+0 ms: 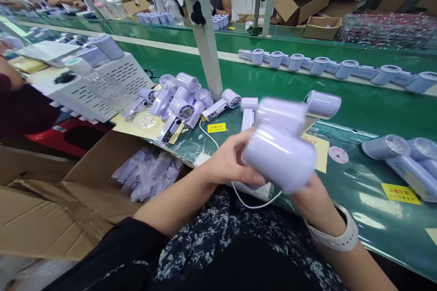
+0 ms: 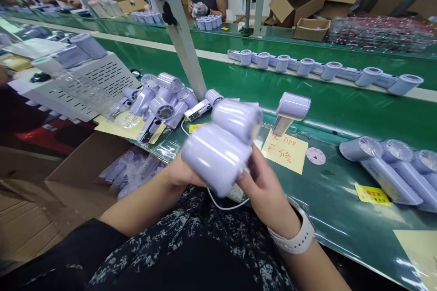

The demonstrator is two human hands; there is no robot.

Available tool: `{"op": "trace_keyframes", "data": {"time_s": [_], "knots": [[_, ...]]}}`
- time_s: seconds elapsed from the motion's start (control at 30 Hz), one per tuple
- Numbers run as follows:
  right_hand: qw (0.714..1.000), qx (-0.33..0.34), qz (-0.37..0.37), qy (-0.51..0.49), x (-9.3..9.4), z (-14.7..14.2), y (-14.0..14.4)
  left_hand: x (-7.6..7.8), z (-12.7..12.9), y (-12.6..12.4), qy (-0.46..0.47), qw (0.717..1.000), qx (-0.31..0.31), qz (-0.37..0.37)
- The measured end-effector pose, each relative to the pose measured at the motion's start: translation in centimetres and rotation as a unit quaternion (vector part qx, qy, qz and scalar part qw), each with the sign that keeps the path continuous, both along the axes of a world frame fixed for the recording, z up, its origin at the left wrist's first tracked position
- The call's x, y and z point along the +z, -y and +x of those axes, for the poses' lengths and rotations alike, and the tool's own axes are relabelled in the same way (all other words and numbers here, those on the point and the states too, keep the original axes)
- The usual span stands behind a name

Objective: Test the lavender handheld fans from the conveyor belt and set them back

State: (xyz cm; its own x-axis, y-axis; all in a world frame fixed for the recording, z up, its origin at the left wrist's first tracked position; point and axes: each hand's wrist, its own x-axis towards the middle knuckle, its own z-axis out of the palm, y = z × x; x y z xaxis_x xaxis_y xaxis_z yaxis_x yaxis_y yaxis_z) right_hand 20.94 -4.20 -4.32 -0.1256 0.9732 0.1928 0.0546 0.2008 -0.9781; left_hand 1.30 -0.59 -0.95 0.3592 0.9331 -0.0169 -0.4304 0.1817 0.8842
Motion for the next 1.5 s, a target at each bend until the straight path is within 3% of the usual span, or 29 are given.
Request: {"op": "trace_keyframes", "data": {"time_s": [0.1,0.23,0.33,0.63,0.73,1.07,1.27,1.5], "knots": [[0.995,-0.019,-0.048,-0.084,0.2,0.3,-0.1,-0.9,-1.5,-0.8,-0.026,0.997,-0.053,0.048],[0.979,-0.058,-0.147,-0.129,0.7,1.3,-0.5,-2.0,-2.7,-2.2,-0.006,0.998,0.045,0.042],[0.963,-0.027,-0.198,-0.180,1.0,2.2,-0.6,-2.3,-2.4,-2.1,0.014,0.999,0.039,-0.002],[0.966,0.045,-0.167,-0.192,1.2,2.5,0.9,-3.2,1.1,0.2,0.058,0.993,-0.084,0.062],[0.966,0.002,-0.169,-0.196,1.1,2.1,0.9,-3.1,1.2,-0.1,0.052,0.992,-0.079,0.079],[0.945,0.020,-0.226,-0.237,-0.6,1.1,0.0,-3.2,1.4,0.0,0.032,0.997,-0.066,0.016],[0.947,0.066,-0.207,-0.237,-0.4,1.5,0.3,-2.9,1.4,0.1,0.038,0.997,-0.069,0.015],[0.960,0.028,-0.185,-0.208,-0.5,1.7,0.5,-3.4,1.9,-0.1,0.033,0.998,-0.050,-0.002]]}}
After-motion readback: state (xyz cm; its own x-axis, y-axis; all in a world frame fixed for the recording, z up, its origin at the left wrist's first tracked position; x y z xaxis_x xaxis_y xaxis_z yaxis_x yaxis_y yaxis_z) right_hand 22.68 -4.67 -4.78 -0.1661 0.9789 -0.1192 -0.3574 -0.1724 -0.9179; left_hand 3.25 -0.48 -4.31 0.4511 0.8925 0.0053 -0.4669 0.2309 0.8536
